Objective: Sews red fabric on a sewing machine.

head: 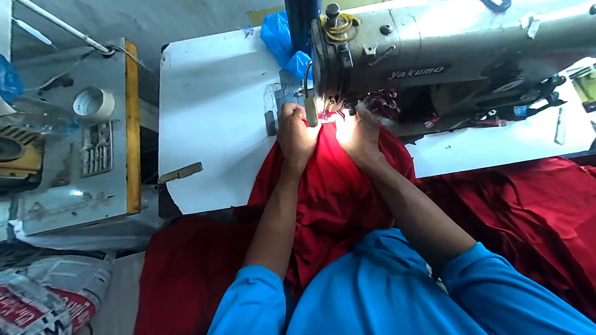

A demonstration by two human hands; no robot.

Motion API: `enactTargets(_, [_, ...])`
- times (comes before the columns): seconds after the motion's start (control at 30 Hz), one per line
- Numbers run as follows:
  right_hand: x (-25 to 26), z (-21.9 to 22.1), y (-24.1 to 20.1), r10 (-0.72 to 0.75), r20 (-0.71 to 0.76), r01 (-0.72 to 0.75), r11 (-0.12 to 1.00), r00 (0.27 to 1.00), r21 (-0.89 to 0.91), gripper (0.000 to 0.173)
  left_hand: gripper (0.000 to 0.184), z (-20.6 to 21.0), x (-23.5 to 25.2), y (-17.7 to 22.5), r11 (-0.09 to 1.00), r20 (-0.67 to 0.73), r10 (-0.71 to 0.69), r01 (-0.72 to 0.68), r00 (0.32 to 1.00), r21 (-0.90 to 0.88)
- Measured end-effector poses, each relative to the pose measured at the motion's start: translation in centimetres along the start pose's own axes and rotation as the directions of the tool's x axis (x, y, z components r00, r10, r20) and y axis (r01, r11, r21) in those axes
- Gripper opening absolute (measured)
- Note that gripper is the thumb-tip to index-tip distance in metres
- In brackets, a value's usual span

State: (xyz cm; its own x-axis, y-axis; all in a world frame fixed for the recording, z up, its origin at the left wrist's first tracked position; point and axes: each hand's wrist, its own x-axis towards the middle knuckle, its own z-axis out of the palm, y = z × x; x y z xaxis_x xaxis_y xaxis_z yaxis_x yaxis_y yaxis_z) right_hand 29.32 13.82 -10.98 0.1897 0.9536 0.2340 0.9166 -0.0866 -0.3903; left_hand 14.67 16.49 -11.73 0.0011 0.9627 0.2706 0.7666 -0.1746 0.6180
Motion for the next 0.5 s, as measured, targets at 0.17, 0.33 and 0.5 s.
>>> enactTargets(0.17, [0.0,0.4,-0.6,0.045,-0.047,-0.047,0.998,0.998,-0.052,0.030,0.025,0.0,0.2,0.3,0.999,-0.011,-0.034,0.034,0.999,0.037])
enactTargets(0.33, [-0.1,0.2,-1.1,0.075,-0.028,-0.077,0.994,0.997,-0.077,0.031,0.026,-0.2,0.4,0.4,0.997,0.018,-0.060,0.060,0.998,0.045])
enactTargets(0.5, [0.0,0.2,-1.2,0.084,-0.033,-0.087,0.992,0.996,-0.095,0.030,0.028,0.0,0.4,0.5,0.995,0.002,-0.081,0.081,0.997,0.063])
